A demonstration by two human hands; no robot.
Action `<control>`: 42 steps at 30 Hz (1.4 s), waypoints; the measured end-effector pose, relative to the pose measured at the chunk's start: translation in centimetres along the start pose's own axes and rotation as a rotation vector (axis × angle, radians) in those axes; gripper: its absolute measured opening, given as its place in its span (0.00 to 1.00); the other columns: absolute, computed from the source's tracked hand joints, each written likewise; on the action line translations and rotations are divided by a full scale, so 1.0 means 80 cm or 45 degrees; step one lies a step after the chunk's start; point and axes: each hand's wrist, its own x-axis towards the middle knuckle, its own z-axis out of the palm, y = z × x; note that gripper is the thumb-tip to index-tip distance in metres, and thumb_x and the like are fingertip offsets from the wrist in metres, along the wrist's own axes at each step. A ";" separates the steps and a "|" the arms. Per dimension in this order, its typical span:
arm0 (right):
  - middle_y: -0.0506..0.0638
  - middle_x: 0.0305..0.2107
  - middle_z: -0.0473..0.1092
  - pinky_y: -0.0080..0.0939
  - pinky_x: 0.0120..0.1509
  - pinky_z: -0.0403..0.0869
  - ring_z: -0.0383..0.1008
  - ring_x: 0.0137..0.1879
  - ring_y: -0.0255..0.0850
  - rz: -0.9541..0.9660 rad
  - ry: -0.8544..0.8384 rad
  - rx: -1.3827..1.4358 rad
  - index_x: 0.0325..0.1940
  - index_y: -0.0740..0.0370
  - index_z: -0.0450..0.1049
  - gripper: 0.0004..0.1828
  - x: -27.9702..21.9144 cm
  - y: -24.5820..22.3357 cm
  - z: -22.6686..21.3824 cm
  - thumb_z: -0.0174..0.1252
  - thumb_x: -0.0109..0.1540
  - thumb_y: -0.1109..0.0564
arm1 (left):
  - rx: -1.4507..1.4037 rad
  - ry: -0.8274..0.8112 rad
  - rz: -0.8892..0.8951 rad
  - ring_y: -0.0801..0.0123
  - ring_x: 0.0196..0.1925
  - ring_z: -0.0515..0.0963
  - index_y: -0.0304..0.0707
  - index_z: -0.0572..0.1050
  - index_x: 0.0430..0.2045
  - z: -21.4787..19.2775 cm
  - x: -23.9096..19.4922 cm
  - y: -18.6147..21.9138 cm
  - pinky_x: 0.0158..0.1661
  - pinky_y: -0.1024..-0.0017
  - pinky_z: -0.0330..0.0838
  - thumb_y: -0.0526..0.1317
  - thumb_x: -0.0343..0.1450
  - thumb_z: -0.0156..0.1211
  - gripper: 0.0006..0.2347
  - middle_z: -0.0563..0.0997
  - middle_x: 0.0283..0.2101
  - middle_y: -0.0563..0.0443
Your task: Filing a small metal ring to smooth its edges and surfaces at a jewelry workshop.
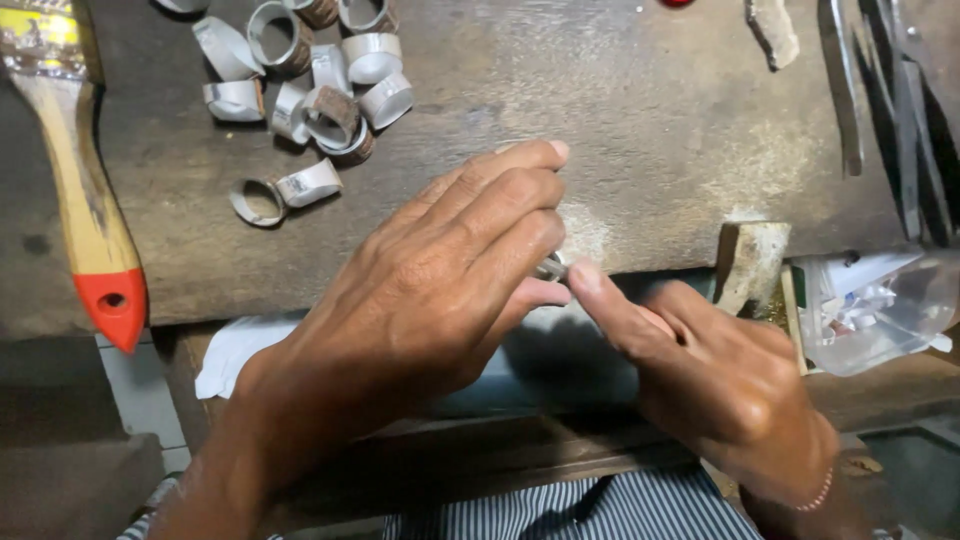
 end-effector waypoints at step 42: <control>0.46 0.22 0.56 0.34 0.28 0.58 0.52 0.24 0.35 0.219 -0.063 0.045 0.61 0.63 0.76 0.25 0.002 -0.023 -0.015 0.44 0.68 0.80 | -0.015 0.012 0.020 0.40 0.66 0.70 0.25 0.68 0.37 0.002 -0.003 -0.005 0.63 0.51 0.69 0.32 0.74 0.65 0.10 0.72 0.51 0.32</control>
